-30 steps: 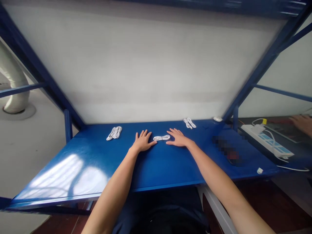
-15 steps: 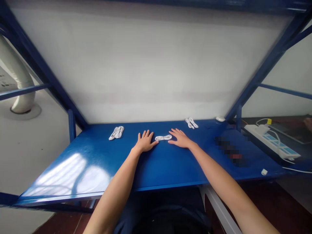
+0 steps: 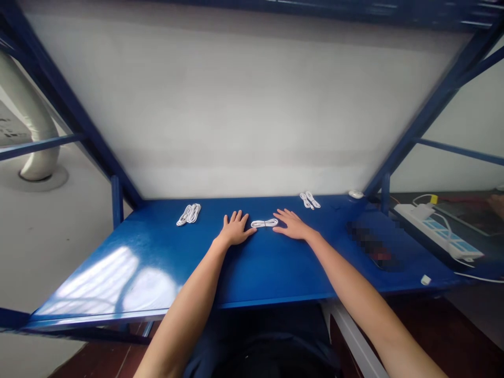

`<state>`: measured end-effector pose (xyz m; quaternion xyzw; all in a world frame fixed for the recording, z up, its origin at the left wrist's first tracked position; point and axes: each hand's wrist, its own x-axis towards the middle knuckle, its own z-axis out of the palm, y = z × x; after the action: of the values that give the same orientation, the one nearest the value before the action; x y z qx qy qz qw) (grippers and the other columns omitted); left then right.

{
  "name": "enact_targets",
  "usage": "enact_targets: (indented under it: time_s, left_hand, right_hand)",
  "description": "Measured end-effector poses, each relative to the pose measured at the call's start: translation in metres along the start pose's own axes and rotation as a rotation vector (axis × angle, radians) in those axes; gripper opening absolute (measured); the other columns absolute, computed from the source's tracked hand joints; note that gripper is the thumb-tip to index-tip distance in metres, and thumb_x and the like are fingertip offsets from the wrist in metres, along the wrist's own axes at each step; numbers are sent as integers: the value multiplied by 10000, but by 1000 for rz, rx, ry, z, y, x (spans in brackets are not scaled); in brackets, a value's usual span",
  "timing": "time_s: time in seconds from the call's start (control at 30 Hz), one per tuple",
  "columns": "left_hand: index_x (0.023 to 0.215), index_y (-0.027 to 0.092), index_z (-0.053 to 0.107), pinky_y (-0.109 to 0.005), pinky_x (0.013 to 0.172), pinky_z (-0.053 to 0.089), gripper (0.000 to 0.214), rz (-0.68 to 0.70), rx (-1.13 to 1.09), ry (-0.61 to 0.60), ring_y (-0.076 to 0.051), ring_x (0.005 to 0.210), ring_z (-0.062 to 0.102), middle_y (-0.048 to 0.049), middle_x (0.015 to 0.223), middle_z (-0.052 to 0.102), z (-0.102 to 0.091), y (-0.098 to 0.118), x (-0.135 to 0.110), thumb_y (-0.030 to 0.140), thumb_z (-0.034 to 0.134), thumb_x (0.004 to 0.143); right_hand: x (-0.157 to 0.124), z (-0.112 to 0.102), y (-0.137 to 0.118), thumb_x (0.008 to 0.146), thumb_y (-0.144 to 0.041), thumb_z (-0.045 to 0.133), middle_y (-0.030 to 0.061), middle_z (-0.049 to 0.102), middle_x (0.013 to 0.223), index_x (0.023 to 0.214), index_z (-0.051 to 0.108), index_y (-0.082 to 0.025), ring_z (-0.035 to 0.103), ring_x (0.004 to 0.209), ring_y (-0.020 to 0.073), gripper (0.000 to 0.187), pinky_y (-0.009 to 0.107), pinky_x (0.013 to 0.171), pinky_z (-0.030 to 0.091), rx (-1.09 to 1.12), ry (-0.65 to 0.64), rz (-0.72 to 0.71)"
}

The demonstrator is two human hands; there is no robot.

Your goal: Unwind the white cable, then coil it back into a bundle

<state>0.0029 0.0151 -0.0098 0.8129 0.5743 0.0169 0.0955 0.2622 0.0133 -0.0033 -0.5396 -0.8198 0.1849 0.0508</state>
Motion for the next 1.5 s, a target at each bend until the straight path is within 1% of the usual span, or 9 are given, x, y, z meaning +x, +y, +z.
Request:
enact_targets:
  time_s: [0.17,0.4,0.53,0.73,1.17,1.3,1.5]
  left_hand:
    - [1464,204,247,-560,1096,54,819,0,-7,6,-321,1420,64,-135,1544,142,1,0,0,724,223,832]
    - [1468,203,242,-561,1097,49,831,1,-12,2,-316,1421,60,-135,1545,139,1,-1,1,732,214,827]
    - [1468,196,242,-559,1098,50,832,-1,-11,3,-316,1421,59,-134,1545,139,1,0,0,727,221,829]
    - [1466,186,247,-562,1097,52,828,-1,-13,0,-325,1419,66,-144,1543,143,-1,1,-1,718,230,833]
    - [1461,207,254,-557,1096,52,812,-6,-23,5,-317,1420,62,-132,1545,138,0,0,0,719,239,831]
    - [1460,196,256,-559,1096,56,822,-4,-23,10,-322,1419,67,-139,1543,145,-1,1,-1,722,235,830]
    - [1461,212,249,-549,1099,60,812,-9,-15,9,-319,1419,68,-127,1546,141,0,1,-1,723,232,830]
  right_hand:
    - [-1,-1,-2,796,-775,292,-7,118,1560,1474,238,-305,31,1429,269,827,421,1144,51,2,-6,7]
    - [-1,-2,-3,794,-779,285,-9,117,1560,1475,233,-306,21,1429,268,831,420,1145,50,5,-15,11]
    - [-1,-1,-1,796,-781,279,5,110,1562,1478,225,-295,29,1429,265,839,423,1145,50,0,-13,2]
    - [0,0,-1,801,-775,272,-9,88,1563,1482,208,-297,14,1429,267,835,416,1147,42,-11,-22,7]
    - [-1,1,-1,796,-781,267,2,111,1561,1479,225,-291,27,1430,259,841,418,1146,53,-7,-8,2]
    - [-1,1,-1,794,-781,274,6,120,1560,1477,237,-279,33,1429,268,848,415,1146,53,-7,-5,8]
    - [0,2,0,794,-780,272,4,116,1561,1478,230,-281,26,1429,272,848,414,1144,55,-13,-5,9]
